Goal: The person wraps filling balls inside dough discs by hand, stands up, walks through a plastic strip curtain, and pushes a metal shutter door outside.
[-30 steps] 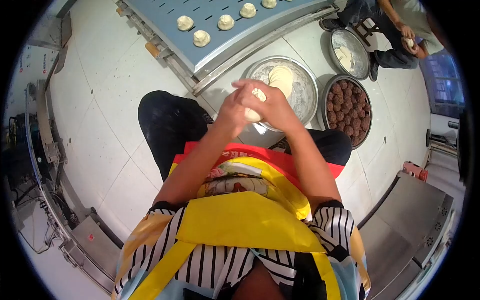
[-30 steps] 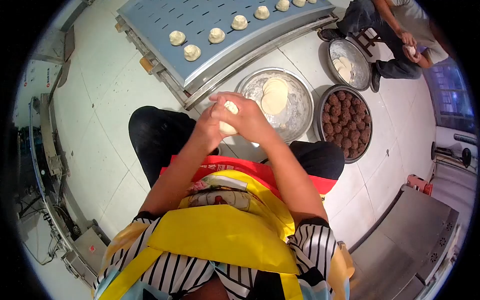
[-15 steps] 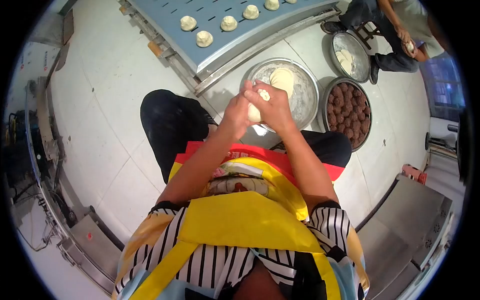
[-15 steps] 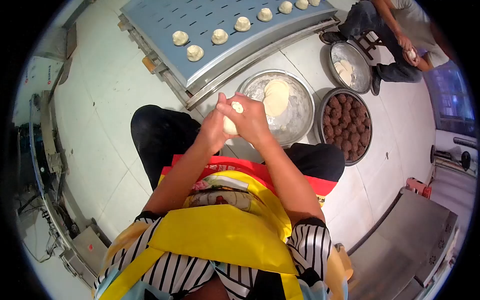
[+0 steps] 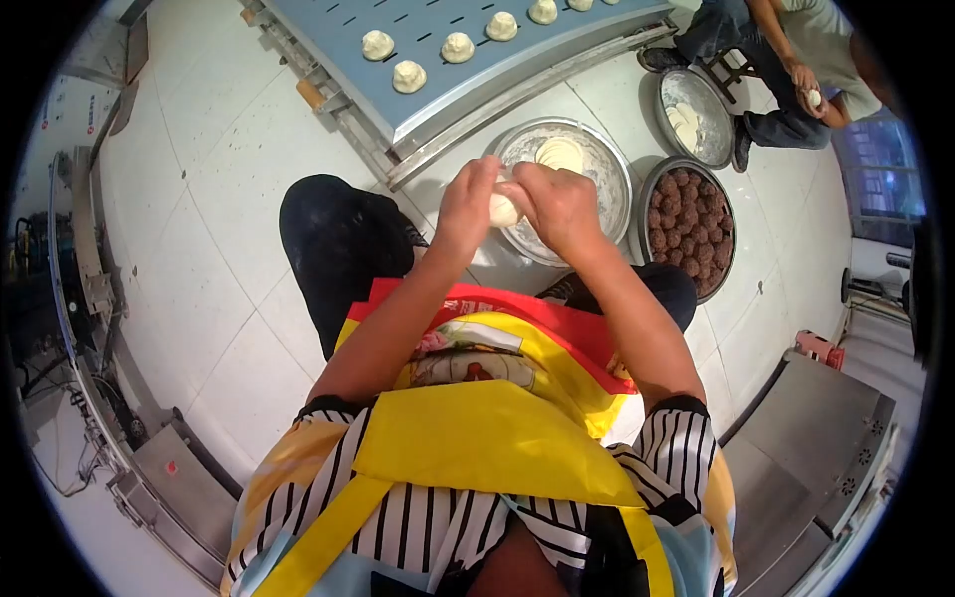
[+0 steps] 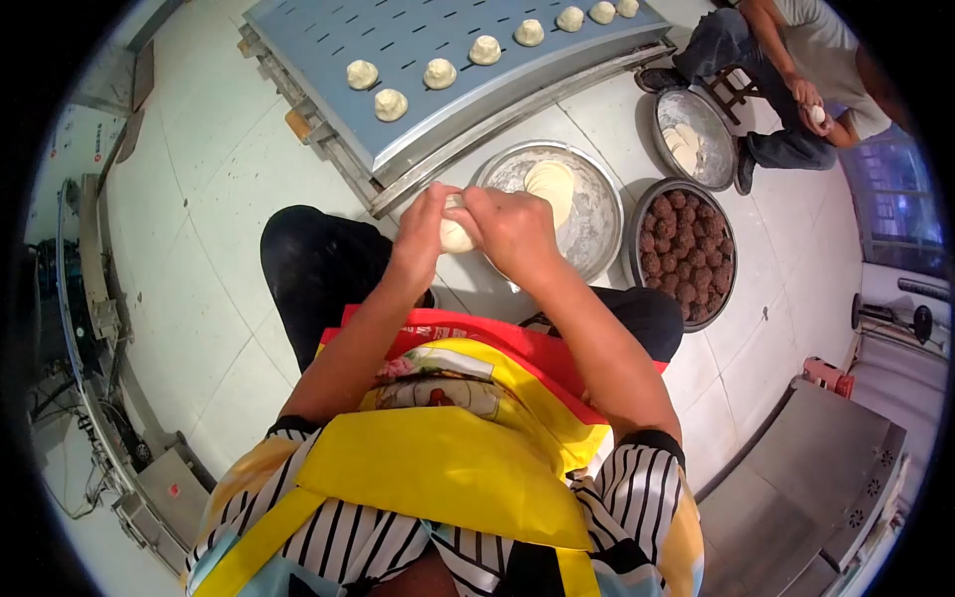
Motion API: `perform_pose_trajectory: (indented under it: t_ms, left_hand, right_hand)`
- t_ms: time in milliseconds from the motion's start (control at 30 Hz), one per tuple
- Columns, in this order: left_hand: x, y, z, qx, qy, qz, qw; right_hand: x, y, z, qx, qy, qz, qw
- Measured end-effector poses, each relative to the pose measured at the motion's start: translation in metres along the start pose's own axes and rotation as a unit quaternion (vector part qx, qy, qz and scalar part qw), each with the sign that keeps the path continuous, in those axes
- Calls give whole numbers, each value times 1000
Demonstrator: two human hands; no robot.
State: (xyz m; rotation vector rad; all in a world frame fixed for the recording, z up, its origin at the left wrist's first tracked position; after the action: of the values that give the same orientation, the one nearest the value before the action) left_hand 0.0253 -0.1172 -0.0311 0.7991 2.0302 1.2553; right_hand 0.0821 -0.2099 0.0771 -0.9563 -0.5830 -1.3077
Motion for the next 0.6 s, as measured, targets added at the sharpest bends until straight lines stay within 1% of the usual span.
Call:
perform_pose_trajectory:
  t_ms: [33, 67, 100, 133, 167, 200, 233, 267, 300, 333, 367, 400, 433, 467, 500, 533, 567, 600]
  left_hand:
    - [-1, -7, 2, 108, -29, -85, 990]
    - [-2, -13, 0, 214, -56, -168, 961]
    - [-4, -17, -7, 318, -82, -247, 912]
    - [-16, -17, -13, 344, -230, -259, 873]
    - [-25, -17, -21, 359, -374, -264, 814]
    - [-33, -10, -38, 368, -507, -261, 734]
    - [-33, -6, -35, 322, -499, -286, 752]
    - [-28, -8, -23, 230, -401, -234, 855]
    - [-30, 10, -21, 128, -290, -176, 932]
    - [-22, 27, -19, 21, -170, -113, 979]
    - [-18, 41, -20, -107, -121, -26, 987]
    - [-17, 39, -13, -21, -127, -98, 987]
    - [-16, 40, -11, 67, -131, -170, 974]
    - [-13, 33, -14, 159, -131, -239, 949]
    - [-16, 38, -24, 160, -236, -335, 898]
    - [-23, 29, -25, 211, -332, -352, 849]
    - [-28, 12, -20, 257, -424, -366, 787]
    - [-37, 13, -26, 298, -511, -374, 714]
  right_hand:
    - [3, -1, 3, 20, -3, 17, 1000]
    - [6, -5, 6, 48, -10, 25, 998]
    - [9, -11, 10, 76, -17, 33, 996]
    - [12, -14, 13, 104, -25, 40, 993]
    - [17, -11, 16, 102, -27, 29, 994]
    - [20, -8, 18, 98, -30, 20, 995]
    - [21, -5, 18, 91, -31, 11, 995]
    - [23, 0, 17, 63, -12, 12, 998]
    - [24, 8, 15, 37, 6, 11, 999]
    - [25, 14, 13, 12, 24, 11, 1000]
    - [23, 18, 11, -4, 24, 24, 999]
    - [26, 16, 14, 11, 27, 31, 999]
    - [30, 12, 18, 26, 29, 39, 998]
    - [32, 6, 19, 37, 29, 50, 998]
    - [31, 0, 21, 56, 8, 52, 997]
    - [31, -4, 26, 77, -11, 51, 996]
    - [30, -8, 28, 101, -33, 50, 993]
    - [32, -3, 28, 73, -14, 50, 996]
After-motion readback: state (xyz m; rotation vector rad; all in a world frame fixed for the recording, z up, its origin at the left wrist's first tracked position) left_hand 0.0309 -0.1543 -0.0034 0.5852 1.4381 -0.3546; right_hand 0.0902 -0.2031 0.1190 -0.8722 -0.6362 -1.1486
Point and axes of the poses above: each hand's wrist, its own z-axis towards the middle knuckle, its own x-axis out of the back of the hand, y = z × x, the point moved 7 cm from there along z, towards the middle knuckle, and after that the axes turned 12 degrees about x, right-handed, at the moved point
